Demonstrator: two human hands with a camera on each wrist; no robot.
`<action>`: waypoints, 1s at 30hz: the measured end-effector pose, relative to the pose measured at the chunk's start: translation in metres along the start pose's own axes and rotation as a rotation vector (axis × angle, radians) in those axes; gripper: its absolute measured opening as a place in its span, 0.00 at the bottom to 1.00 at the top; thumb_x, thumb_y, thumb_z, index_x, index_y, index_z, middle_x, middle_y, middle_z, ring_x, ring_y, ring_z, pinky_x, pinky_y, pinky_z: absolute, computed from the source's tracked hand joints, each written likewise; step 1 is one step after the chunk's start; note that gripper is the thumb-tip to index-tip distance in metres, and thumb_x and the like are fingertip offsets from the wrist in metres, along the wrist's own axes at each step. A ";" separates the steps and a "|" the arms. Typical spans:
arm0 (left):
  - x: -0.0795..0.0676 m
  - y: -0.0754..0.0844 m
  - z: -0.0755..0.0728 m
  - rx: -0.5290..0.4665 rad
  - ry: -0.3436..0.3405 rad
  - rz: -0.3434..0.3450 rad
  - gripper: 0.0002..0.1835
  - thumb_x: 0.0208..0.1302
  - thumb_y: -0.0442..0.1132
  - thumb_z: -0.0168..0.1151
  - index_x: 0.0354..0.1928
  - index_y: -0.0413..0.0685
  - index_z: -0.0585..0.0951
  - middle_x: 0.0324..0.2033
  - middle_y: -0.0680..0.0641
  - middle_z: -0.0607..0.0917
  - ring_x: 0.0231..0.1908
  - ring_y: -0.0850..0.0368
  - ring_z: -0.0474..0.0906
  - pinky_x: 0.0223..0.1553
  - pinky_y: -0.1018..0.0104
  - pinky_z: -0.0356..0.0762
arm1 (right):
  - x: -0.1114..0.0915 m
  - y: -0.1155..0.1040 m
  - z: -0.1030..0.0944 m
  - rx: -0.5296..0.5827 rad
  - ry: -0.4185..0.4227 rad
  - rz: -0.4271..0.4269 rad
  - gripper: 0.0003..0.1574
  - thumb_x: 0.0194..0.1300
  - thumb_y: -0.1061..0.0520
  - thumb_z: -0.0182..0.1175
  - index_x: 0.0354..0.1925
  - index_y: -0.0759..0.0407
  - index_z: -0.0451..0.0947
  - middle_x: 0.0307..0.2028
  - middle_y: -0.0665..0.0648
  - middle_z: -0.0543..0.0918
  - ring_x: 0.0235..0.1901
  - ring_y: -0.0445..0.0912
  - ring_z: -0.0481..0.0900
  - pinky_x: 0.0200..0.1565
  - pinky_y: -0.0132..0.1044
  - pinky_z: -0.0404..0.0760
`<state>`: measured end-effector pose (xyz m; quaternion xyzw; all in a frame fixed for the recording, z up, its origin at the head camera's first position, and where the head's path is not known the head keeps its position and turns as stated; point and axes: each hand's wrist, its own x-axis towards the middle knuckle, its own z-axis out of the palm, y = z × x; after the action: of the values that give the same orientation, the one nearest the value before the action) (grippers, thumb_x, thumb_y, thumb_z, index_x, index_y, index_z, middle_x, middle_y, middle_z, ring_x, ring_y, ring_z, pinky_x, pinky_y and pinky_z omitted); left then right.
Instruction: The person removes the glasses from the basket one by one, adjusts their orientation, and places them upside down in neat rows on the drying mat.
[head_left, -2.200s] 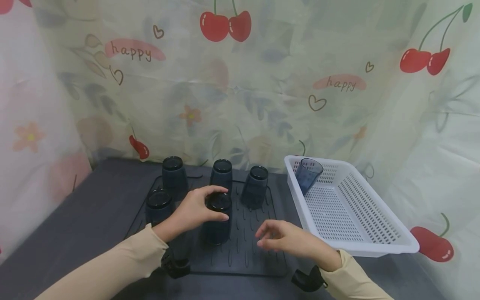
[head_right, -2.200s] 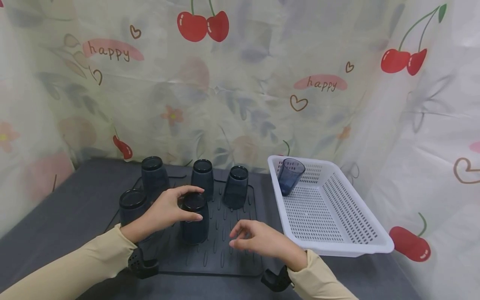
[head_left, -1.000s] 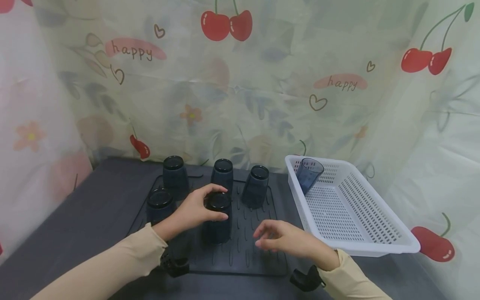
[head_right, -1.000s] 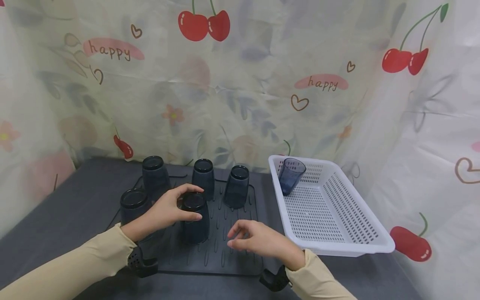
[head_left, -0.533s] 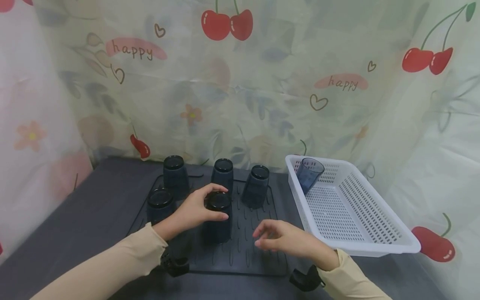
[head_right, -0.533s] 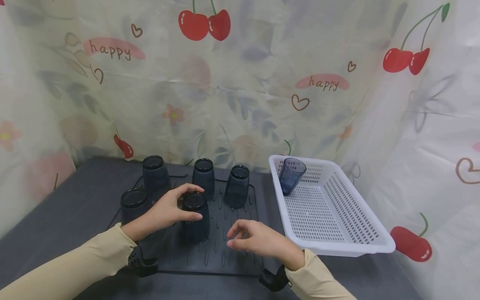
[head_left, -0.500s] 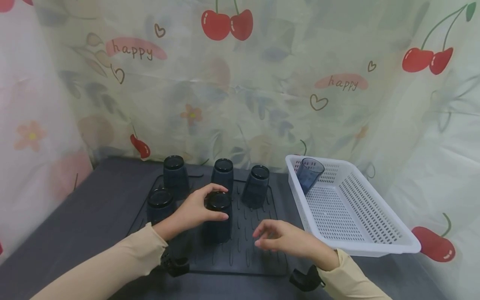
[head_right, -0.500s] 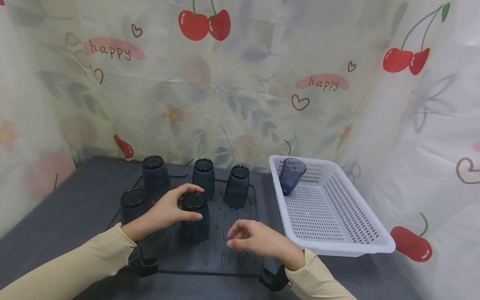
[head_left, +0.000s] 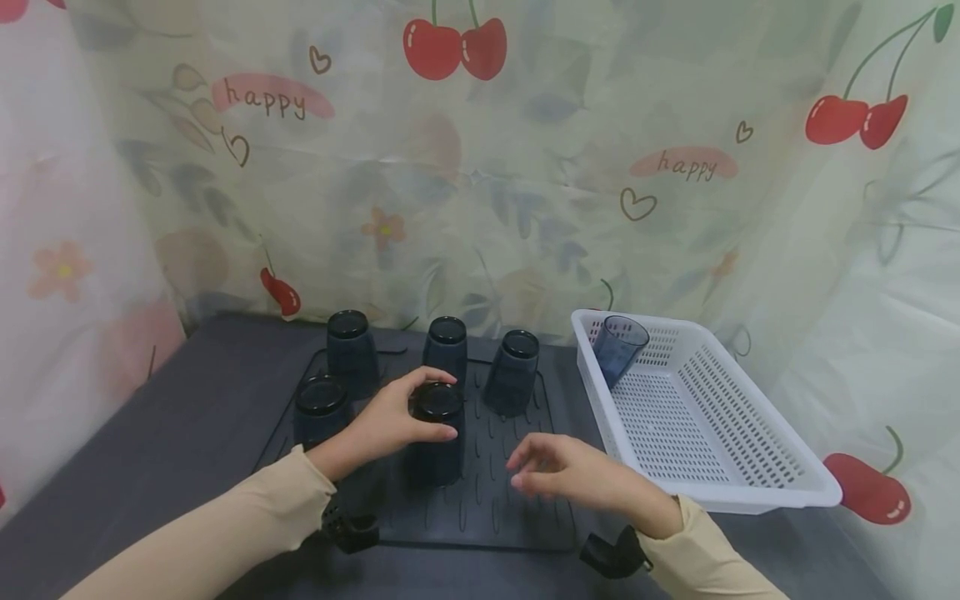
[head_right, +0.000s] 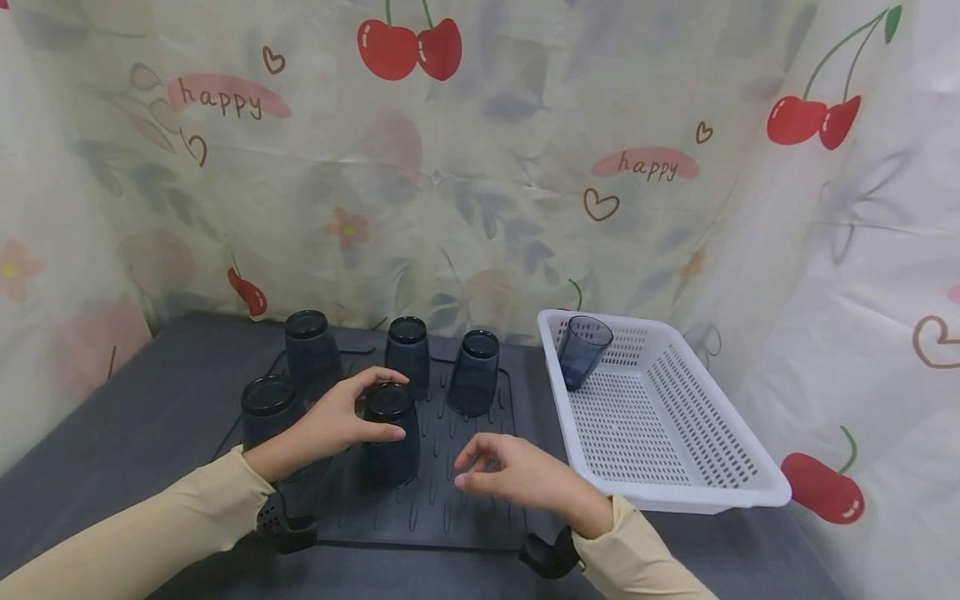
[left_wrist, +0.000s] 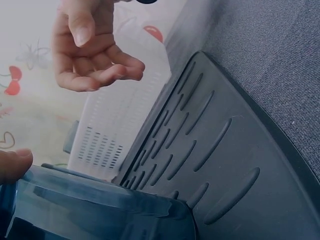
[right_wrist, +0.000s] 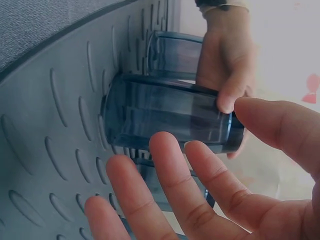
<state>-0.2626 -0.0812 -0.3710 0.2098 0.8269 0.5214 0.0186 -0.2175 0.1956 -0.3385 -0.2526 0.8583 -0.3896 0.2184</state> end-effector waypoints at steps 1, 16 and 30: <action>0.000 0.000 0.000 0.002 0.001 0.001 0.34 0.49 0.45 0.77 0.60 0.57 0.74 0.54 0.48 0.80 0.51 0.52 0.78 0.50 0.52 0.76 | 0.000 -0.001 -0.001 -0.003 0.002 -0.002 0.17 0.68 0.52 0.60 0.49 0.62 0.76 0.37 0.57 0.83 0.37 0.51 0.80 0.36 0.39 0.79; 0.001 -0.002 -0.001 0.006 -0.007 0.003 0.34 0.49 0.45 0.77 0.60 0.58 0.74 0.54 0.48 0.80 0.52 0.52 0.78 0.50 0.52 0.76 | -0.005 -0.018 -0.023 -0.026 0.073 -0.042 0.20 0.69 0.50 0.59 0.51 0.62 0.75 0.40 0.57 0.81 0.40 0.50 0.81 0.44 0.45 0.80; 0.001 -0.003 -0.002 0.002 -0.020 0.010 0.33 0.50 0.46 0.76 0.60 0.60 0.74 0.54 0.47 0.79 0.52 0.52 0.77 0.48 0.53 0.76 | -0.003 -0.029 -0.065 0.039 0.300 -0.082 0.22 0.69 0.55 0.59 0.55 0.67 0.72 0.46 0.65 0.80 0.46 0.53 0.83 0.47 0.42 0.83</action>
<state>-0.2650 -0.0834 -0.3726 0.2191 0.8262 0.5185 0.0240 -0.2446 0.2175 -0.2762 -0.2224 0.8625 -0.4480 0.0766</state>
